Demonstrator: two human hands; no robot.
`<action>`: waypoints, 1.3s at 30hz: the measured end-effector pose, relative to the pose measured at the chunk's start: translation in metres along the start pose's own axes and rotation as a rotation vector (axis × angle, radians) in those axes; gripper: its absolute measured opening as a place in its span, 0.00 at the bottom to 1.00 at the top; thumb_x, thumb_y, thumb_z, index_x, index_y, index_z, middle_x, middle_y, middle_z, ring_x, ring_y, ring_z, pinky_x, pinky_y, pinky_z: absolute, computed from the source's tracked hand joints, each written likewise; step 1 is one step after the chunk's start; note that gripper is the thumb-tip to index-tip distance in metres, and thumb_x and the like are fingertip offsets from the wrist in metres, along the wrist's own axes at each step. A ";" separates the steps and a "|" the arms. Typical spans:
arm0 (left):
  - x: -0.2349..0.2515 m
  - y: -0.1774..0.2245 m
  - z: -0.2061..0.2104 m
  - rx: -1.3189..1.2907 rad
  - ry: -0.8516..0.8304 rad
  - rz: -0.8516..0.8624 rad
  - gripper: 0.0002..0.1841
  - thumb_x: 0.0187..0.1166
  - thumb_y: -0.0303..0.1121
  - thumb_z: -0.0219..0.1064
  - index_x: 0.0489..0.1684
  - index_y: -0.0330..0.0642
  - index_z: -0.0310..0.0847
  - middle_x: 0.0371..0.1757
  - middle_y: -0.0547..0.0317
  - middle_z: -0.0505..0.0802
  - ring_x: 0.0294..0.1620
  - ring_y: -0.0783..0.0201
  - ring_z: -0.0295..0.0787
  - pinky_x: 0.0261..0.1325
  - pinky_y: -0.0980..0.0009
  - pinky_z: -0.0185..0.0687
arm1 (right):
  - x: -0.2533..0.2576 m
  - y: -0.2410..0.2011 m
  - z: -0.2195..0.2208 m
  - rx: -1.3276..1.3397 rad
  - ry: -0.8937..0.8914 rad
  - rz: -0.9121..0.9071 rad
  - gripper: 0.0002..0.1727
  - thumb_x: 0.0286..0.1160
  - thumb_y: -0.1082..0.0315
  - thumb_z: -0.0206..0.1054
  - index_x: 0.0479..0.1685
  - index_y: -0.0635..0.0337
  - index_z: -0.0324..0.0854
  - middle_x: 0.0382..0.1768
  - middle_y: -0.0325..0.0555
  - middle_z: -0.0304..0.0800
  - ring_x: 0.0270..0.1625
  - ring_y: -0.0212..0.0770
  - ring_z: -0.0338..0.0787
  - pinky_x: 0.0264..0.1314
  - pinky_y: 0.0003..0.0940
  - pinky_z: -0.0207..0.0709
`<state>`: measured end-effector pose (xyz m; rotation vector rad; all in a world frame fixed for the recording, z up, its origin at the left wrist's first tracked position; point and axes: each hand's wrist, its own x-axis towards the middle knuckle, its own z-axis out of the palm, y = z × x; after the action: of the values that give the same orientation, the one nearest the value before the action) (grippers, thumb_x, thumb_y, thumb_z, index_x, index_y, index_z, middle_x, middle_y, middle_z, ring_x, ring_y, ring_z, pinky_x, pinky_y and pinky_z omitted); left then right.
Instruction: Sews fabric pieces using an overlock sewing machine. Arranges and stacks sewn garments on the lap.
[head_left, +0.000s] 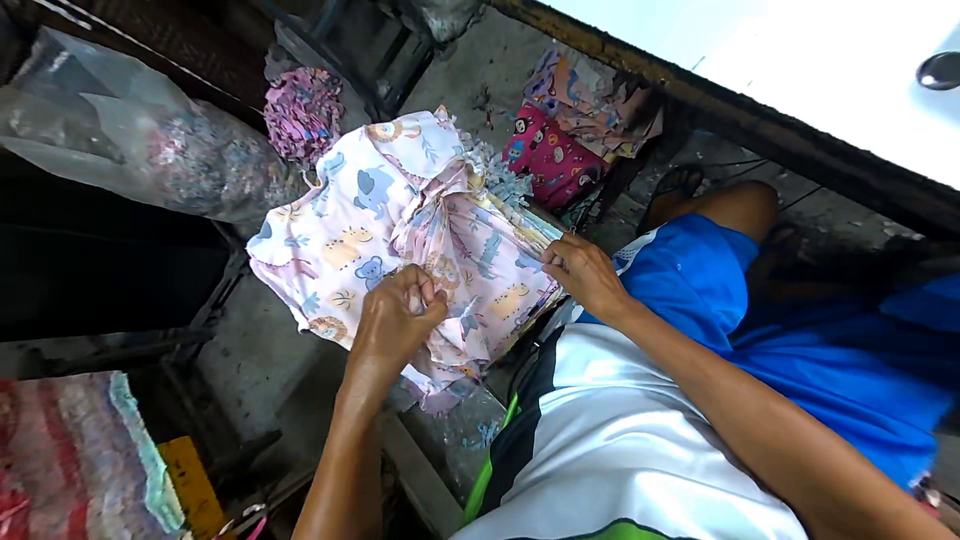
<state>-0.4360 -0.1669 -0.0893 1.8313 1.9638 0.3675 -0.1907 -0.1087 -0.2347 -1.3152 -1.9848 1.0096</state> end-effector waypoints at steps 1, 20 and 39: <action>0.000 0.001 0.006 0.003 -0.030 0.032 0.07 0.74 0.30 0.72 0.40 0.41 0.80 0.37 0.51 0.87 0.36 0.55 0.85 0.37 0.51 0.80 | -0.002 -0.002 -0.003 0.000 -0.001 0.010 0.06 0.76 0.71 0.73 0.43 0.65 0.87 0.40 0.57 0.85 0.43 0.56 0.88 0.46 0.56 0.82; 0.008 0.003 0.039 -0.085 -0.095 -0.096 0.13 0.80 0.38 0.68 0.30 0.38 0.87 0.33 0.48 0.86 0.37 0.51 0.83 0.41 0.47 0.77 | -0.014 -0.047 -0.017 0.360 -0.338 -0.079 0.16 0.77 0.57 0.74 0.33 0.64 0.87 0.36 0.46 0.84 0.35 0.38 0.84 0.40 0.38 0.81; -0.001 0.001 0.032 -0.026 0.002 0.042 0.11 0.68 0.30 0.71 0.25 0.44 0.71 0.25 0.58 0.77 0.28 0.60 0.74 0.31 0.61 0.68 | -0.003 0.004 0.002 -0.049 -0.022 -0.023 0.06 0.74 0.71 0.74 0.40 0.67 0.87 0.38 0.58 0.87 0.45 0.59 0.89 0.51 0.58 0.81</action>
<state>-0.4200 -0.1705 -0.1171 1.8587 1.9160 0.4062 -0.1890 -0.1113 -0.2390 -1.3090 -2.0481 0.9741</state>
